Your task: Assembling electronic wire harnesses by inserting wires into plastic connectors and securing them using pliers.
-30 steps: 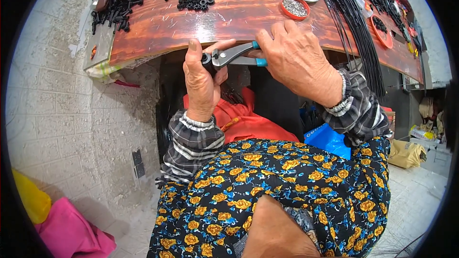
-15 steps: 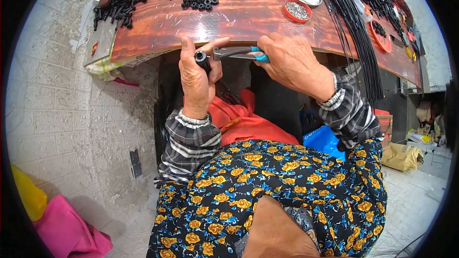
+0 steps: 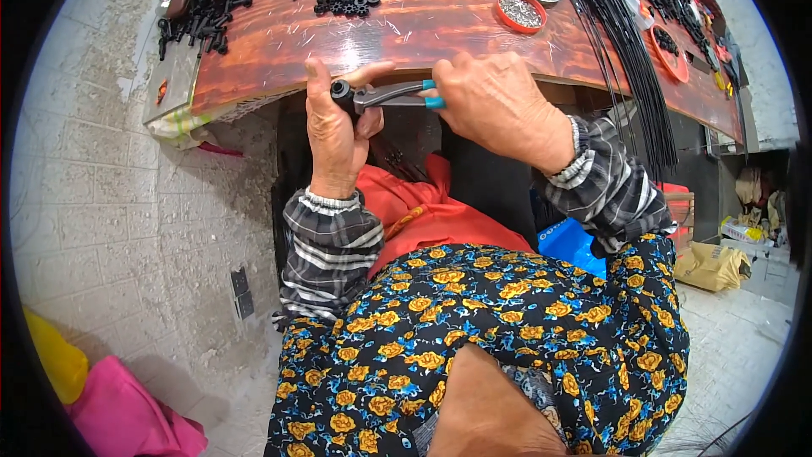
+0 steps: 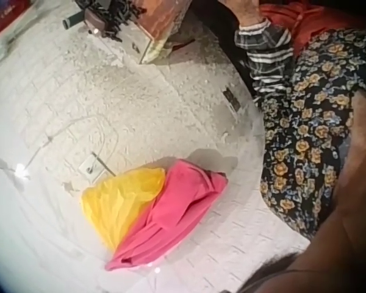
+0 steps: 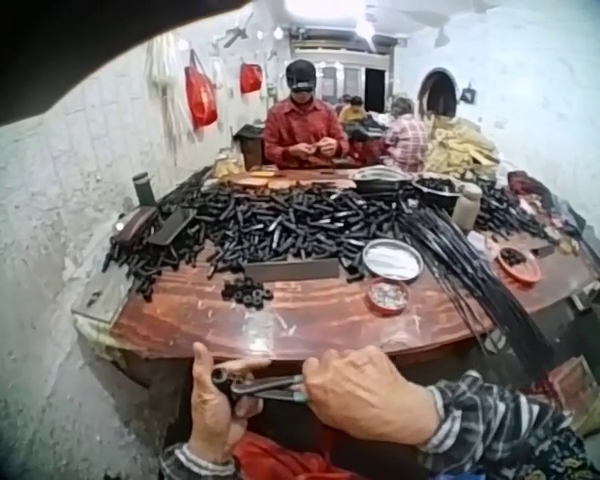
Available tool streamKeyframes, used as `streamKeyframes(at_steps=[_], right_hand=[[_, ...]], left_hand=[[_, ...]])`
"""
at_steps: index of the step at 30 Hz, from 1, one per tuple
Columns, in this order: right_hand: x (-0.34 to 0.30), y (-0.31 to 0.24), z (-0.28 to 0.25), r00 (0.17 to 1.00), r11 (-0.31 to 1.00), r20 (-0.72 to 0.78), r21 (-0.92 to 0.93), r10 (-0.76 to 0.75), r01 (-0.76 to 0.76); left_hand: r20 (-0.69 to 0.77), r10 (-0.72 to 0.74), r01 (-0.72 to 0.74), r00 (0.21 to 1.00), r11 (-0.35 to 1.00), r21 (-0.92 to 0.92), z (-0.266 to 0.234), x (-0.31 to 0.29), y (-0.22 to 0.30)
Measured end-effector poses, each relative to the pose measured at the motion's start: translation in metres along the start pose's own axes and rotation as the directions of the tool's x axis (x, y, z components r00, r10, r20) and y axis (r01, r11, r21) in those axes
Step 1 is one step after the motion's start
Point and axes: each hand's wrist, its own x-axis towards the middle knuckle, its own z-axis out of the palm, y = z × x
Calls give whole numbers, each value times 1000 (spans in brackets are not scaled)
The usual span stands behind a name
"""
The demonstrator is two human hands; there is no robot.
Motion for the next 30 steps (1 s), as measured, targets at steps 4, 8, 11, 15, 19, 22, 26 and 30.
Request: streamKeyframes(at_steps=[4, 8, 11, 15, 19, 22, 26, 30], right_hand=[[-4, 9, -10, 997, 997, 48, 40, 58, -60], [-2, 4, -11, 995, 998, 74, -9, 64, -64], [-2, 4, -9, 999, 998, 43, -57, 24, -22], [2, -3, -13, 1000, 998, -22, -63, -15, 14], [7, -1, -11, 999, 999, -35, -44, 5, -7], [7, 6, -2, 999, 998, -20, 46, 42, -41], [6, 39, 32, 981, 968, -96, 206, 168, -145], [4, 72, 58, 896, 897, -147, 213, 420, -386]], left_hand=[[22, 5, -5, 1000, 1000, 10, 1, -1, 3], [52, 4, -6, 999, 999, 49, 4, -3, 2], [63, -9, 5, 998, 998, 66, 3, -5, 1], [71, -1, -3, 997, 998, 57, 2, -3, 3], [92, -3, 0, 996, 999, 35, -3, 6, -1], [78, 42, -45, 996, 999, 30, -1, 11, -5], [-6, 165, -165, 986, 981, -102, -4, 12, 19], [77, 381, -371, 921, 921, -123, -16, -1, 66]])
